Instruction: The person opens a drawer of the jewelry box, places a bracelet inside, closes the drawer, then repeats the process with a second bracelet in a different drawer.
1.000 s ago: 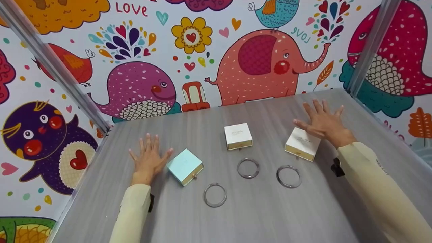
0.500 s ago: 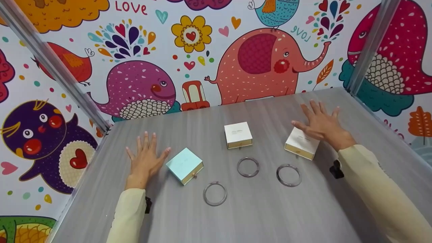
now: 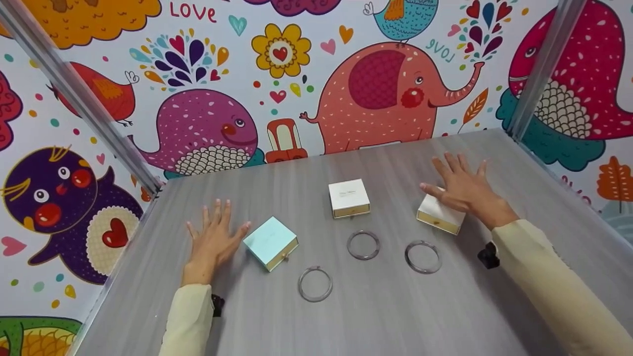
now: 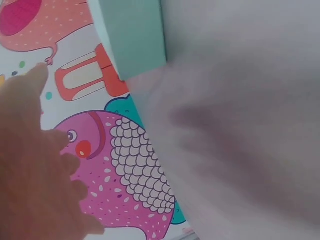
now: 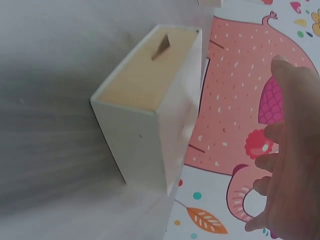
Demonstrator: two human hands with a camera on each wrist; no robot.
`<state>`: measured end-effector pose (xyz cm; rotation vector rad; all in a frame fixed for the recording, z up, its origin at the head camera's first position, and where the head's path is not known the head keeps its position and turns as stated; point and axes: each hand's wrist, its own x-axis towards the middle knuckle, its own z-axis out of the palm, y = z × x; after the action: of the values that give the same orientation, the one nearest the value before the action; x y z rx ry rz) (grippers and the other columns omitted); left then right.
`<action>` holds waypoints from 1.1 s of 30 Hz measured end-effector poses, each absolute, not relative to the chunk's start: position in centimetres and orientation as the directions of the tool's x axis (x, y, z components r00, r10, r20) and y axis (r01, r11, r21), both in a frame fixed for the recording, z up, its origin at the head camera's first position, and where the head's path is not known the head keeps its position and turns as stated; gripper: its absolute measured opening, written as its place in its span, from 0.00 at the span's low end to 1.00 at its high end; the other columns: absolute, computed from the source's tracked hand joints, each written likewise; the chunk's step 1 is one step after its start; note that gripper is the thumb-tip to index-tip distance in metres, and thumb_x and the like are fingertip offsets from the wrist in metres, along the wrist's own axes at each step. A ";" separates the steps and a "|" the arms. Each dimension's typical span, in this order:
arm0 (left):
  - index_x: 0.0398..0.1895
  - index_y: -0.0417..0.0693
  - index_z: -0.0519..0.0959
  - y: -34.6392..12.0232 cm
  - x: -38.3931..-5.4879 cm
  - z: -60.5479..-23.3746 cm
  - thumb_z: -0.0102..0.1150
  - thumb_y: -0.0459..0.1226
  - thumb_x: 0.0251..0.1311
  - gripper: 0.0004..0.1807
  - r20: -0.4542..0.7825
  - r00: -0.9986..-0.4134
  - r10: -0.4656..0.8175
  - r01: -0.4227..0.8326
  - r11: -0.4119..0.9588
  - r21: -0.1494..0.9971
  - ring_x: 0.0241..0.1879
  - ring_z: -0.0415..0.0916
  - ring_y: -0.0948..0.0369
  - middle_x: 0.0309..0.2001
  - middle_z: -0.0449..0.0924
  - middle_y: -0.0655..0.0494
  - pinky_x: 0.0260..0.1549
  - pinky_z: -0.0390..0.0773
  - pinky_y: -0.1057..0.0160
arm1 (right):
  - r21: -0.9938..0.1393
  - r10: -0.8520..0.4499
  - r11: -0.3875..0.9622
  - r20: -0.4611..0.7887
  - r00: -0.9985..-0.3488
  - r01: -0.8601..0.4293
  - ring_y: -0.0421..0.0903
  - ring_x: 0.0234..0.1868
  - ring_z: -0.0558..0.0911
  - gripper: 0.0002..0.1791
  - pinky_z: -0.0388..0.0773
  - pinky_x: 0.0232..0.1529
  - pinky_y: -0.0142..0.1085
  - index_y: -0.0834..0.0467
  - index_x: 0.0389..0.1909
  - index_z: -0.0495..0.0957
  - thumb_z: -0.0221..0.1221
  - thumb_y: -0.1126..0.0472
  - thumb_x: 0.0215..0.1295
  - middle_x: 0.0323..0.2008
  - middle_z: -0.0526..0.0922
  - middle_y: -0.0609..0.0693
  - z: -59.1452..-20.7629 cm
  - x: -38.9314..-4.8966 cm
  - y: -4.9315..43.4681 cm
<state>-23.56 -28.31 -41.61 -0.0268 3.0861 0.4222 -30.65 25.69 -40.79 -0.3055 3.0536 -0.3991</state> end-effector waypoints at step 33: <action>0.82 0.50 0.39 -26.1 -22.2 -43.7 0.38 0.71 0.66 0.53 -0.111 -0.994 -0.013 -0.060 0.902 0.428 0.79 0.34 0.34 0.82 0.37 0.41 0.71 0.35 0.29 | -0.288 -0.336 0.880 0.184 -0.924 -0.378 0.61 0.77 0.58 0.45 0.44 0.73 0.68 0.56 0.78 0.54 0.51 0.33 0.70 0.76 0.59 0.62 -43.8 -27.2 19.0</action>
<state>-22.23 -26.12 -43.71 -0.0568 2.9602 0.6713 -27.15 19.02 -43.84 -0.6048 3.1702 -0.5286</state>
